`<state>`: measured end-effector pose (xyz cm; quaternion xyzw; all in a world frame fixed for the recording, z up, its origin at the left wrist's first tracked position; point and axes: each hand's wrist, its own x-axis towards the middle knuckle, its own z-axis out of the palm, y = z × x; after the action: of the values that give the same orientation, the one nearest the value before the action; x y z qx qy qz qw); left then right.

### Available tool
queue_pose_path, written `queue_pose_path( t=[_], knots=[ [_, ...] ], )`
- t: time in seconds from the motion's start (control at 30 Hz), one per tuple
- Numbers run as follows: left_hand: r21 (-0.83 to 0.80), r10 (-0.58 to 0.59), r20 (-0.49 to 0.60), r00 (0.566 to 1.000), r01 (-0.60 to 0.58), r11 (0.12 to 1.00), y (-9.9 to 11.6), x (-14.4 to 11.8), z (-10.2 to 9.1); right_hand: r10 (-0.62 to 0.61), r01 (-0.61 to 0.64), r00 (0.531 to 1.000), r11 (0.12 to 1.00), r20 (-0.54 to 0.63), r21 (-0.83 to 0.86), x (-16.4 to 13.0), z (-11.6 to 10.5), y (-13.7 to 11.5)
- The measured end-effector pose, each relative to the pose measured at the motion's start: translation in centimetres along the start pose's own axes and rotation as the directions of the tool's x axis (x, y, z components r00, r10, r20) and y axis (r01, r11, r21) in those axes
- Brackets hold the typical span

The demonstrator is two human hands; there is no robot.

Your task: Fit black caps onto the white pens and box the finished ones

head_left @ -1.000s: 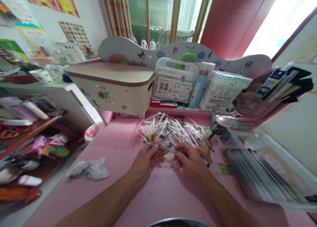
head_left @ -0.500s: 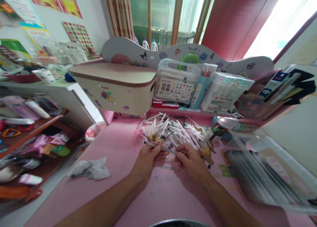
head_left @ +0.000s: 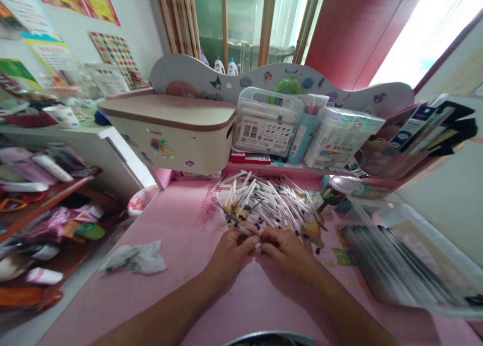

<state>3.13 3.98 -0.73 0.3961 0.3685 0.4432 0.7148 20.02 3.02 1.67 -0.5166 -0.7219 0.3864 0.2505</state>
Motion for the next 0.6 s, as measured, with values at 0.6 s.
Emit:
queue_pose_path(
  t=[0.6],
  knots=[
    [0.097,-0.065,-0.023,0.998,0.066,0.993,0.1,-0.4,0.2,0.089,-0.484,0.819,0.638,-0.566,-0.599,-13.2,-18.9,-0.4]
  ],
)
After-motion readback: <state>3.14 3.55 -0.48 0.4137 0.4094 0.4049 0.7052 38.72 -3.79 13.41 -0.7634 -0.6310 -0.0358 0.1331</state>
